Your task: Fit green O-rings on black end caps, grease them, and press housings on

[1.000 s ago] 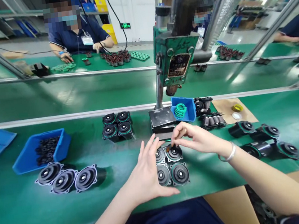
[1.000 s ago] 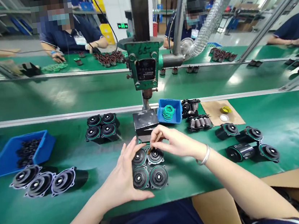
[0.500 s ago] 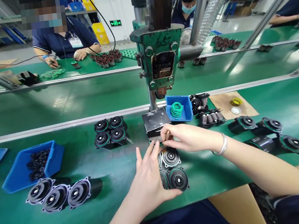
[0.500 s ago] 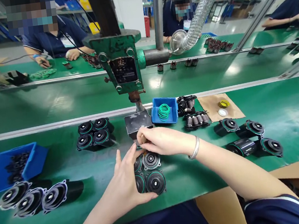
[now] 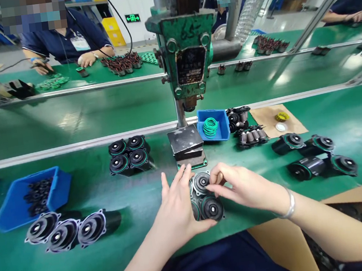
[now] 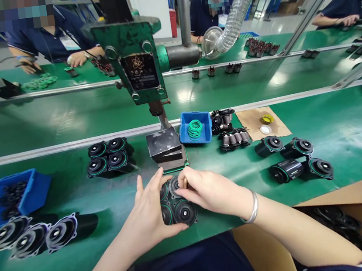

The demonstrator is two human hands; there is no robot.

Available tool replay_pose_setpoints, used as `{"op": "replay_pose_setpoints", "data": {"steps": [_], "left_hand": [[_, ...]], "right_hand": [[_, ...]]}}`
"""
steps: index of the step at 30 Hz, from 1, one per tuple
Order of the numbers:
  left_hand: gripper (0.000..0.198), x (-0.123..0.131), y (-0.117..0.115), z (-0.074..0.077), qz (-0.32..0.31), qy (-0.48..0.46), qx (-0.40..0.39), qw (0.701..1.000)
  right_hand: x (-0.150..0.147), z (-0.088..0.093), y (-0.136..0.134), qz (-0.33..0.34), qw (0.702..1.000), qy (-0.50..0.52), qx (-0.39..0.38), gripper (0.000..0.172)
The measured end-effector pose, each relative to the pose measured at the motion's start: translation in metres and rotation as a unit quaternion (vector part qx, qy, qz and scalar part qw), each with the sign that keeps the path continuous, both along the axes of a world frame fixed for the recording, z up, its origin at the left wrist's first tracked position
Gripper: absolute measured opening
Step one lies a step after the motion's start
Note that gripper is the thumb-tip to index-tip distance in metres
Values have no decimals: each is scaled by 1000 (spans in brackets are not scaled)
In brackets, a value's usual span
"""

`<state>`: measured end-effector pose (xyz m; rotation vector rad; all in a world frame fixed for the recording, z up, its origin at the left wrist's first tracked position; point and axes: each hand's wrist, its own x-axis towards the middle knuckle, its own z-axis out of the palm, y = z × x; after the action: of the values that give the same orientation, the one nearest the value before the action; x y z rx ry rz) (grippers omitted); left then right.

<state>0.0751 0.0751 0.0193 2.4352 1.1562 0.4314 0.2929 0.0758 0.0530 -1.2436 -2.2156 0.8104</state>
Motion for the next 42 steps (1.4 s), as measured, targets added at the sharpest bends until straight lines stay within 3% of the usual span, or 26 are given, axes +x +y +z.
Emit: {"op": "replay_pose_setpoints", "data": {"steps": [4,8,15,23,31,42], "left_hand": [[131,0,-1,1,3,-1,-4,1000],[136,1,-3,2,9,-13,-10,1000],[142,-1,-2,0,6,-21,-11,1000],[139,-1,-1,-2,-4,-15,-7,1000],[108,2,-7,5,-24,-7,14,1000],[82,29,19,24,-56,13,-18,998]], "right_hand": [[-14,-4,1,-9,999,51,5,15],[-18,-4,8,-24,992,92,82,14],[-20,-6,9,97,984,0,147,2],[4,19,-5,130,983,-99,87,9],[24,10,-7,62,998,3,10,2],[34,7,-8,113,993,-22,8,12]]}}
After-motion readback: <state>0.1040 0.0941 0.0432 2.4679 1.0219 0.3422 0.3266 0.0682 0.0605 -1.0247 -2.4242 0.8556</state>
